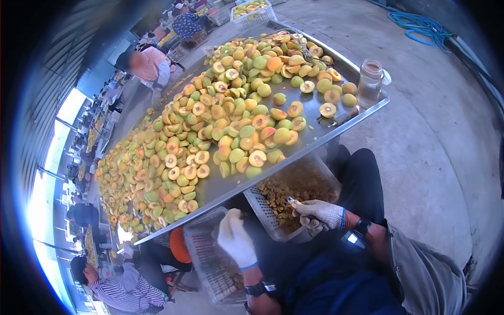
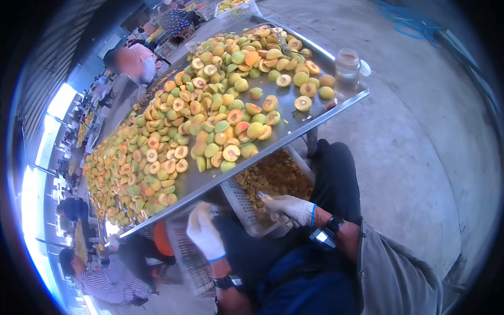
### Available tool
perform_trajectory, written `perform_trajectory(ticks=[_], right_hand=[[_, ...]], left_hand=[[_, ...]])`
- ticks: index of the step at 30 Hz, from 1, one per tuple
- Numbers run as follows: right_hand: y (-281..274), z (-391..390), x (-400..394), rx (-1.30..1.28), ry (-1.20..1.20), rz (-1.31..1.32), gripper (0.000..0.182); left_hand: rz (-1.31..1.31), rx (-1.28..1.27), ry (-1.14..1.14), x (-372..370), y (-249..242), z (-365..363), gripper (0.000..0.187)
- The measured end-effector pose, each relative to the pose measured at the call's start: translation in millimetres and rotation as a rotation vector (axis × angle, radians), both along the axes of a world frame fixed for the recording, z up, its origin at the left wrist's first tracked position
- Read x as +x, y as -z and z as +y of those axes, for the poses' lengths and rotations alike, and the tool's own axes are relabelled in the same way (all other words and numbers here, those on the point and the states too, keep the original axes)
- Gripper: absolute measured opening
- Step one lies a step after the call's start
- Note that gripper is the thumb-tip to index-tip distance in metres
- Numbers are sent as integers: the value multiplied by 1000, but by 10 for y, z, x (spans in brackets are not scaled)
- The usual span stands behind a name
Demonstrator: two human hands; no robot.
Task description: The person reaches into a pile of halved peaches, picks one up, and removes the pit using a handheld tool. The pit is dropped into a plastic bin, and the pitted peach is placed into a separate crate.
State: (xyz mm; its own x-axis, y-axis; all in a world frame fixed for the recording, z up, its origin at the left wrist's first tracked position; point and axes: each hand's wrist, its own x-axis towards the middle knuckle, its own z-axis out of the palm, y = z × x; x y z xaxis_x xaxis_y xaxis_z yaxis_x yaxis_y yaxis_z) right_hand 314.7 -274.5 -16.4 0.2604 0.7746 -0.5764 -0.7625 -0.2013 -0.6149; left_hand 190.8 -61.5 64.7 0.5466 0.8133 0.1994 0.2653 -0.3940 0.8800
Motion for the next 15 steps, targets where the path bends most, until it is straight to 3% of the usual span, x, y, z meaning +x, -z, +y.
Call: perform_trajectory(ticks=[1, 3, 4, 5, 8, 9, 11, 15], right_hand=[[16, -11, 9, 36, -12, -3, 49], [-3, -38, 24, 98, 14, 29, 49], [-51, -57, 21, 142, 3, 34, 50], [-95, -71, 19, 189, -7, 38, 50], [-173, -92, 5, 90, 87, -59, 49], [-133, -91, 7, 95, 86, -57, 49], [-13, -70, 15, -42, 126, -186, 31], [5, -29, -1, 13, 168, -253, 48]], left_hand=[[35, -137, 40, 93, -21, -149, 25], [-16, -201, 181, 225, 252, -301, 24], [99, -163, 256, 282, 258, -346, 26], [34, -448, 264, 338, 233, -453, 27], [44, -456, 211, 440, 333, -447, 26], [61, -278, 198, 490, 377, -377, 25], [30, 71, 173, 660, 506, -164, 23], [200, 389, 116, 1214, 580, 295, 29]])
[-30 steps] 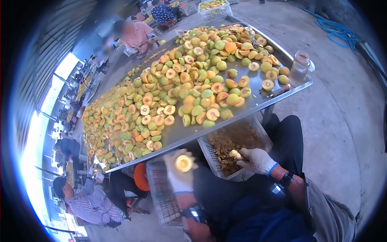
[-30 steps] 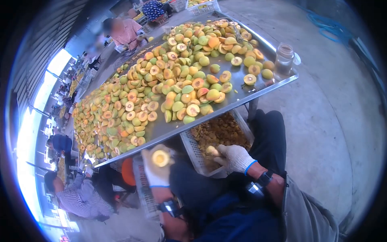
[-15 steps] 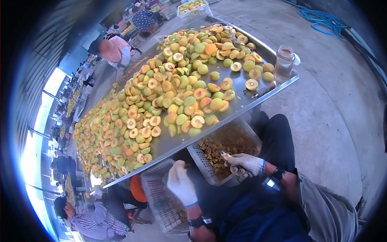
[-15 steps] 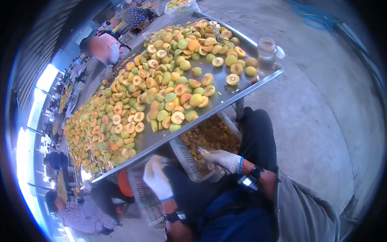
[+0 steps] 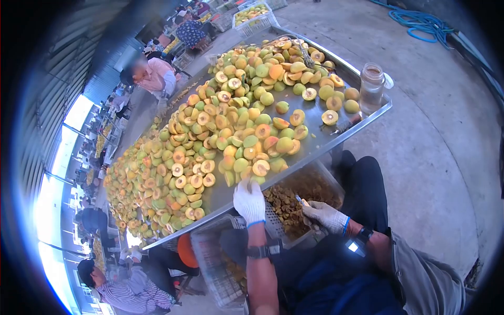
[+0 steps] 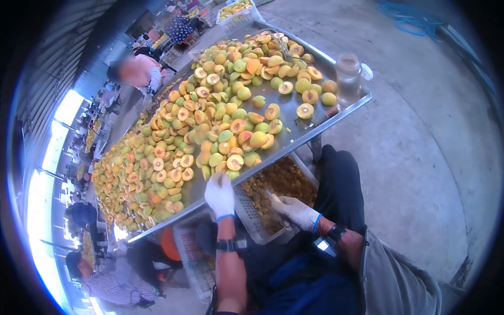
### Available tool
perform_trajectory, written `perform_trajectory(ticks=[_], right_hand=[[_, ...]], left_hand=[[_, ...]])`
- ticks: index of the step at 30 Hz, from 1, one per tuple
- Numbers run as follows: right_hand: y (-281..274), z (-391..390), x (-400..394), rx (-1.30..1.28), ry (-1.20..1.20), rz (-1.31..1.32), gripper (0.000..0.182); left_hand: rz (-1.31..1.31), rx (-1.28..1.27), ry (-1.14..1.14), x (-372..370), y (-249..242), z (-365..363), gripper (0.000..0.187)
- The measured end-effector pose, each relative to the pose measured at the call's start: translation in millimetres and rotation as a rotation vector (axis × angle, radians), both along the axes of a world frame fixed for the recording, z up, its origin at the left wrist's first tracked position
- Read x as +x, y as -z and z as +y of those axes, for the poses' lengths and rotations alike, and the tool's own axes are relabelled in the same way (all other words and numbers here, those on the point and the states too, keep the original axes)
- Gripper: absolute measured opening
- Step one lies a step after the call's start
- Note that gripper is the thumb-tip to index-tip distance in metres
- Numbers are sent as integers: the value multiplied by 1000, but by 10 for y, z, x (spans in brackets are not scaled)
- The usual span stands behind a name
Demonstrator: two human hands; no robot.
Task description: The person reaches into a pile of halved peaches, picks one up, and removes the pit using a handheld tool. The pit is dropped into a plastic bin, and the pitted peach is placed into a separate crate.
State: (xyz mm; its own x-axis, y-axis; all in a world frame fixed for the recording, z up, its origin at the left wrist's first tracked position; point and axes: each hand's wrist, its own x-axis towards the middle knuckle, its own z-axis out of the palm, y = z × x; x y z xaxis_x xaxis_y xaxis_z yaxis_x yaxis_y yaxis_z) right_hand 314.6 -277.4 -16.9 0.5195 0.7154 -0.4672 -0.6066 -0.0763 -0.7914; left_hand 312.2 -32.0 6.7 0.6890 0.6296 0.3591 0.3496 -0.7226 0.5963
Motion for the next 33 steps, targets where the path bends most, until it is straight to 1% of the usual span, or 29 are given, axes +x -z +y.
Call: perform_trajectory(ticks=[1, 2, 4, 5, 6, 7, 8, 10, 13, 14, 16, 17, 18, 19, 20, 22, 23, 25, 26, 28, 29, 30, 31, 32, 33], right_hand=[[-18, -3, -6, -14, -11, 11, 48], [-32, -2, -15, -28, -23, 24, 49], [9, -1, -26, -17, -37, 7, 48], [81, 7, -36, -19, -55, -2, 45], [100, 14, -35, -22, -72, -14, 43], [109, 12, -40, 12, -69, -28, 37], [110, 5, -31, 16, -67, -37, 37], [72, -1, -29, 6, -103, -35, 33], [82, 13, -23, 17, -109, -25, 32], [94, 3, -29, 24, -100, -24, 31], [32, -37, -32, 28, -91, -50, 31], [17, -53, -37, 36, -78, -68, 30], [39, -59, -40, 35, -69, -62, 30], [79, -64, -43, 64, -30, -214, 31], [104, -83, -52, 89, 5, -364, 31], [-227, -162, -43, 49, -12, -306, 32], [-342, -176, -43, 10, -8, -331, 31], [-510, -161, -63, -66, -5, -377, 30], [-545, -136, -75, -69, -11, -377, 30], [-595, -91, -117, -75, 77, -624, 30], [-636, -69, -131, -79, 77, -623, 30], [-682, -44, -141, -112, 135, -650, 31], [-716, -18, -147, -146, 195, -678, 33], [-721, 16, -149, -152, 198, -678, 33], [-705, 59, -140, -137, 274, -771, 35]], left_hand=[[73, 108, -6, 152, 52, 81, 31], [124, 154, -4, 288, 82, 123, 40], [324, 156, -9, 555, 216, 190, 41], [377, 241, -34, 648, 304, 220, 42], [366, 249, -34, 715, 286, 193, 42], [446, 274, -49, 775, 273, 161, 43], [528, 296, -65, 816, 265, 129, 44], [515, 316, -89, 801, 309, 105, 43], [328, 315, 27, 740, 355, 123, 46], [326, 315, 28, 718, 373, 128, 46], [131, 294, 50, 674, 365, 103, 42], [130, 293, 54, 624, 374, 87, 42], [-83, -37, 111, 528, 322, 28, 43], [-287, -373, 161, 409, 212, -64, 44], [-209, -891, 157, 186, -223, -301, 43], [-302, -1088, 233, -95, -161, -352, 35], [-301, -1094, 224, -217, -158, -404, 35], [-462, -1394, 348, -403, -178, -550, 31], [-467, -1396, 343, -459, -192, -614, 31], [-426, -1364, 313, -549, -188, -738, 30], [-458, -1369, 306, -563, -141, -776, 39], [-457, -1374, 307, -581, -137, -817, 39], [-505, -1459, 302, -597, -152, -861, 42], [-554, -1543, 298, -610, -157, -898, 46], [-552, -1549, 302, -614, -152, -925, 46]])
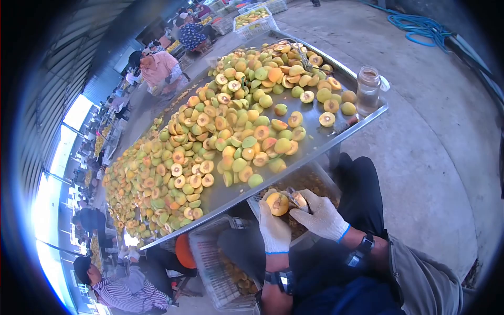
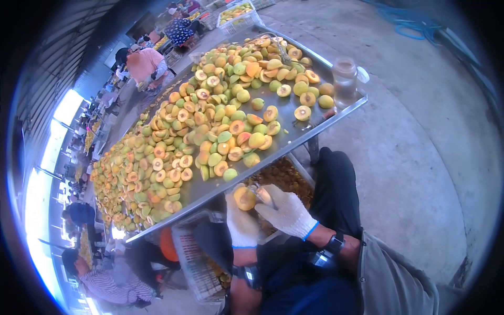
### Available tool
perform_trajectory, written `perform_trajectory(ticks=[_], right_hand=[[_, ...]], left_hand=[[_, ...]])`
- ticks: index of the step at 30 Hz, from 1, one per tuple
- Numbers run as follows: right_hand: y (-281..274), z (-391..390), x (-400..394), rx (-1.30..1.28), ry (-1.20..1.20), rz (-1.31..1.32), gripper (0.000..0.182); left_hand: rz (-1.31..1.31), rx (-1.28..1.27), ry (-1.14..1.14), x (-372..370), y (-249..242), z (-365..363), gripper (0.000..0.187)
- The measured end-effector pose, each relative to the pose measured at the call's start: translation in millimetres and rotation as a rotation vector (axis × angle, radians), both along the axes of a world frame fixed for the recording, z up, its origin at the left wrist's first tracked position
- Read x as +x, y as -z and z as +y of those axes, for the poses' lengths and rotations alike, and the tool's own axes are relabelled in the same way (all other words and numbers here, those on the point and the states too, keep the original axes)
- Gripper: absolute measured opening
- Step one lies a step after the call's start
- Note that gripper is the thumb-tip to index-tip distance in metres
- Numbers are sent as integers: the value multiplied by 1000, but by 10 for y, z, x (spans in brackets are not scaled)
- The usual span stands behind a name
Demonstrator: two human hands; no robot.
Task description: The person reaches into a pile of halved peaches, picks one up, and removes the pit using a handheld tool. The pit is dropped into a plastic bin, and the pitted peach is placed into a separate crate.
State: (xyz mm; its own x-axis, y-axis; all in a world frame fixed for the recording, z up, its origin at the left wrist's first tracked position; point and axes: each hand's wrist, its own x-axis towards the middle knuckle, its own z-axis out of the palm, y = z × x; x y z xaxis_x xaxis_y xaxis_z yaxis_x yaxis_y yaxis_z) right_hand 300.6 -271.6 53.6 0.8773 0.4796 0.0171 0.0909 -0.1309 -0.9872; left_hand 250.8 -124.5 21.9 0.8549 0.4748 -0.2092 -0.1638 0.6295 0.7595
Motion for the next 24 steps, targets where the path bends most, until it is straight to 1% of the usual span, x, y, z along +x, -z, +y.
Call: perform_trajectory(ticks=[1, 2, 3, 4, 5, 6, 8, 9, 11, 12, 13, 15, 16, 17, 19, 20, 21, 23, 24], right_hand=[[16, 34, 9, 27, 60, -102, 37], [25, 58, 20, 25, 63, -106, 37], [34, 79, 31, -37, 73, -161, 38], [45, 93, 42, -98, 80, -215, 39], [57, 102, 44, -101, 78, -223, 39], [74, 113, 32, -97, 108, -285, 38], [132, 143, 6, -101, 175, -459, 34], [137, 144, -13, -100, 172, -474, 34], [151, 142, -56, -133, 178, -488, 34], [179, 164, -80, -130, 192, -516, 33], [206, 177, -111, -130, 191, -520, 33], [259, 201, -178, -153, 142, -464, 36], [272, 223, -204, -146, 127, -485, 34], [261, 241, -231, -146, 123, -489, 34], [228, 276, -295, -145, 86, -517, 33], [237, 297, -298, -130, 101, -499, 33], [258, 308, -277, -129, 95, -504, 33], [313, 296, -248, -150, 105, -505, 26], [313, 282, -230, -191, 81, -508, 24]], left_hand=[[-3, -19, 7, -2, 3, -22, 50], [-7, -37, 13, 1, 4, -45, 54], [-11, -40, 15, -4, -18, -86, 54], [7, 115, 25, -22, -62, -141, 51], [23, 271, 32, -30, -98, -175, 47], [13, 268, 27, -39, -116, -177, 47], [-22, -70, 42, -58, -129, -161, 45], [-37, -70, 39, -75, -94, -148, 45], [27, 148, 46, -132, 6, -113, 53], [16, 99, 33, -157, 3, -115, 49], [11, 98, 31, -172, 9, -104, 49], [102, 91, -6, -204, 52, -64, 42], [118, 210, -28, -222, 165, -33, 39], [115, 209, -33, -240, 262, -12, 39], [69, 435, -93, -270, 363, -11, 44], [66, 395, -133, -265, 416, -49, 53], [63, 394, -139, -243, 390, -84, 53], [7, -106, -139, -204, 245, -162, 60], [0, -119, -125, -195, 188, -181, 60]])
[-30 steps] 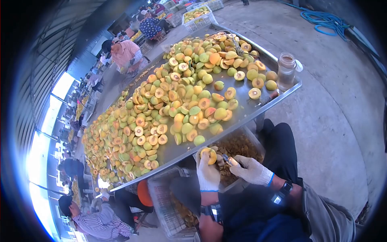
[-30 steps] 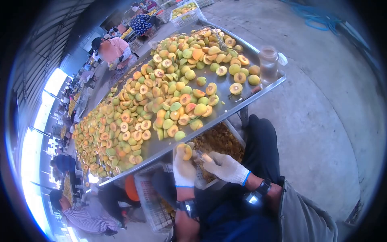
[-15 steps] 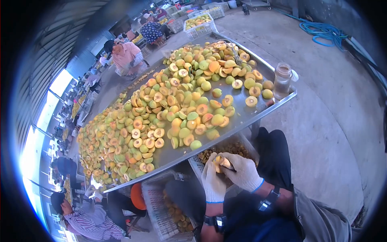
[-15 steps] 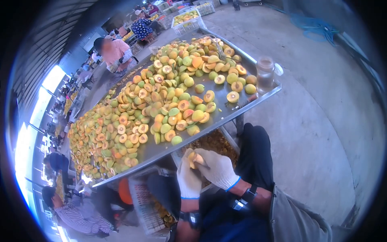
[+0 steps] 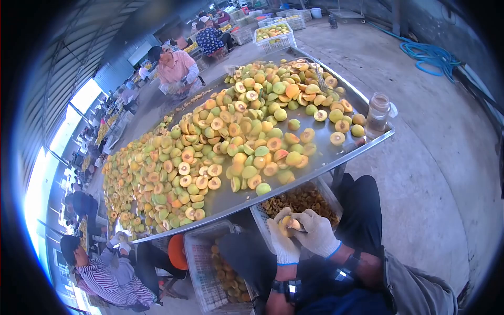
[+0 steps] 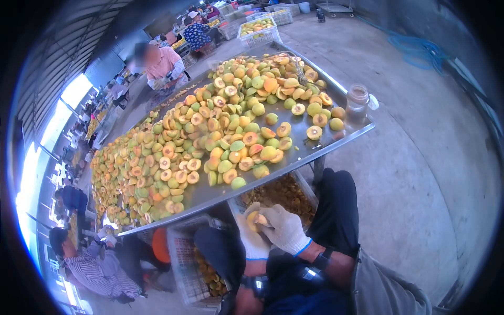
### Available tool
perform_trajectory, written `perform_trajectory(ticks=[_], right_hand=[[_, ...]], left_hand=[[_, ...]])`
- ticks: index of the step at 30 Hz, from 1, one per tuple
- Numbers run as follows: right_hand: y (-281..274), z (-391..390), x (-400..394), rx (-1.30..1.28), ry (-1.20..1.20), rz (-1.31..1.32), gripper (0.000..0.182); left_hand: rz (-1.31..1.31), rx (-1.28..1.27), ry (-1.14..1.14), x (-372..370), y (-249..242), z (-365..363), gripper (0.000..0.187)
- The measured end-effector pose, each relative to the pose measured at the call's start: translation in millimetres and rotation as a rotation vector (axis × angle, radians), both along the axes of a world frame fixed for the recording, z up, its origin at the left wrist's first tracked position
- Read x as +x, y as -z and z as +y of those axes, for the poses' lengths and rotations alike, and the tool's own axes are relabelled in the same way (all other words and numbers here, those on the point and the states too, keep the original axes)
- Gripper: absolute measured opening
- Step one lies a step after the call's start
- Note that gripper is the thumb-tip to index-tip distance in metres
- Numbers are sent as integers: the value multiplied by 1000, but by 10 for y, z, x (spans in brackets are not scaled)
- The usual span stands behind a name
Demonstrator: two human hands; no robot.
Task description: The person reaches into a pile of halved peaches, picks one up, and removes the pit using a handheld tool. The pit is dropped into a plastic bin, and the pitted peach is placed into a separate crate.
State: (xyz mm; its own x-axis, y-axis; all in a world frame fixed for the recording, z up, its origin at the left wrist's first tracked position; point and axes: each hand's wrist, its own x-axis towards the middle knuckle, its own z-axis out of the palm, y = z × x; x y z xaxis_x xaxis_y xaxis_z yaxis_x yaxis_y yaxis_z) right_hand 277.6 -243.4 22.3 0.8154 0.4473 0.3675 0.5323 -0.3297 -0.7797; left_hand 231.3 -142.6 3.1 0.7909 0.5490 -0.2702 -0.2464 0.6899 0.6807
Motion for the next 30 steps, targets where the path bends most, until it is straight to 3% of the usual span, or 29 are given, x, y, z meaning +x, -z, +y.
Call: perform_trajectory(ticks=[4, 9, 12, 15, 21, 30], right_hand=[[52, -27, 11, -4, -28, -34, 24], [-1, -76, 92, 33, -82, 36, 23], [-139, -206, 124, 26, -195, 455, 27], [-241, -282, 78, -123, -204, 573, 31], [-277, -167, -14, -241, -242, 567, 44], [-244, -158, -9, -322, -216, 514, 43]], left_hand=[[167, 33, 27, 78, 155, 60, 52], [173, 70, -62, 67, 91, -2, 50], [68, 57, -39, 65, 72, 114, 49], [11, 51, -48, 53, 47, 166, 50], [24, -37, -20, 42, -67, 109, 50], [22, 4, 8, 70, 12, 83, 51]])
